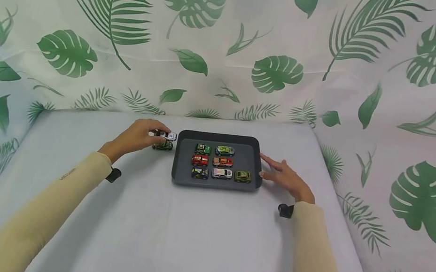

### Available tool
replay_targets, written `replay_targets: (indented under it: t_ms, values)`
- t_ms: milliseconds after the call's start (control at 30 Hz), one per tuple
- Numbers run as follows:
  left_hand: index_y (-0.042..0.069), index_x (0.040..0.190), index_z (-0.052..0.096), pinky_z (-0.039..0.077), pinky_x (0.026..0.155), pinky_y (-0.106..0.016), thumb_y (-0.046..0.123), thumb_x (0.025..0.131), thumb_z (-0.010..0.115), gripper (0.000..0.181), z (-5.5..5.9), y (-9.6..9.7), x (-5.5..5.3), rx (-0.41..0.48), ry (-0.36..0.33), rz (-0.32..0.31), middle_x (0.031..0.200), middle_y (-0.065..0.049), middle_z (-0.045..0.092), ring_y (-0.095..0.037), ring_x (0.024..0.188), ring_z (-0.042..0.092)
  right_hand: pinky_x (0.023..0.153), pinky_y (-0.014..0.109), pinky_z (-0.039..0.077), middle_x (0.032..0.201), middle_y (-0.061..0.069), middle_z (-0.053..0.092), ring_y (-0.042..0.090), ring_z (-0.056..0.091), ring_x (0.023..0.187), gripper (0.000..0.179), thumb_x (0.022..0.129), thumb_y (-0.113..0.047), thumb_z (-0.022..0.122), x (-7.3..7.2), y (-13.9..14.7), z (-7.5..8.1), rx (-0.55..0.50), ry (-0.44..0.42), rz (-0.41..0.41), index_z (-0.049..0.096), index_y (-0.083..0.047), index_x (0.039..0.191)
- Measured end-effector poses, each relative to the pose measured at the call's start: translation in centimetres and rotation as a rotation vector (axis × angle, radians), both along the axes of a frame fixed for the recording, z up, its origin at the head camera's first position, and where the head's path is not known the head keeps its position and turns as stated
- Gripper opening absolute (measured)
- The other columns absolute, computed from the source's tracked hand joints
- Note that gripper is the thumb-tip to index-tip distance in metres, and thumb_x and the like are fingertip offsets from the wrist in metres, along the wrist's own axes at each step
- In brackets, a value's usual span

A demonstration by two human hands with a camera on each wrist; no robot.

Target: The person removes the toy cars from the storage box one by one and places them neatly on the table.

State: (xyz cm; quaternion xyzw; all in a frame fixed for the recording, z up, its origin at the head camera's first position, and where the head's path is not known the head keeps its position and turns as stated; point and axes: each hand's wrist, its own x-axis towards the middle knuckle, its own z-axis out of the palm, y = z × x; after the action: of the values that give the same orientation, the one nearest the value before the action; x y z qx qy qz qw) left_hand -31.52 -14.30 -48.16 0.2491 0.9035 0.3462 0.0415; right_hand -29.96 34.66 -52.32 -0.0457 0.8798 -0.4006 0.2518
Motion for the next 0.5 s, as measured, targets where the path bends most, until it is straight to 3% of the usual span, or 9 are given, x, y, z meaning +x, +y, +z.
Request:
replay_targets:
  t_ms: [233,500]
  values:
    - [0.001,0.130,0.076,0.045,0.115,-0.053,0.009,0.101,0.076,0.031,-2.2,-1.7,1.1,-0.034,-0.053,0.040,0.132,-0.016,0.073,-0.036,0.130,0.063,0.117,0.082,-0.007,0.176,0.021,0.010,0.049,-0.023,0.157,0.080,0.104,-0.034,0.071,0.1,-0.1,0.2,-0.006,-0.004,-0.002,0.028,-0.024,0.171]
    - [0.001,0.131,0.075,0.042,0.118,-0.057,0.009,0.100,0.076,0.031,-4.7,-1.5,2.1,-0.067,-0.113,0.044,0.136,-0.019,0.070,-0.041,0.135,0.059,0.117,0.081,-0.008,0.176,0.020,0.011,0.048,-0.023,0.158,0.079,0.105,-0.034,0.070,0.0,0.0,0.0,-0.016,-0.002,-0.004,0.029,-0.022,0.171]
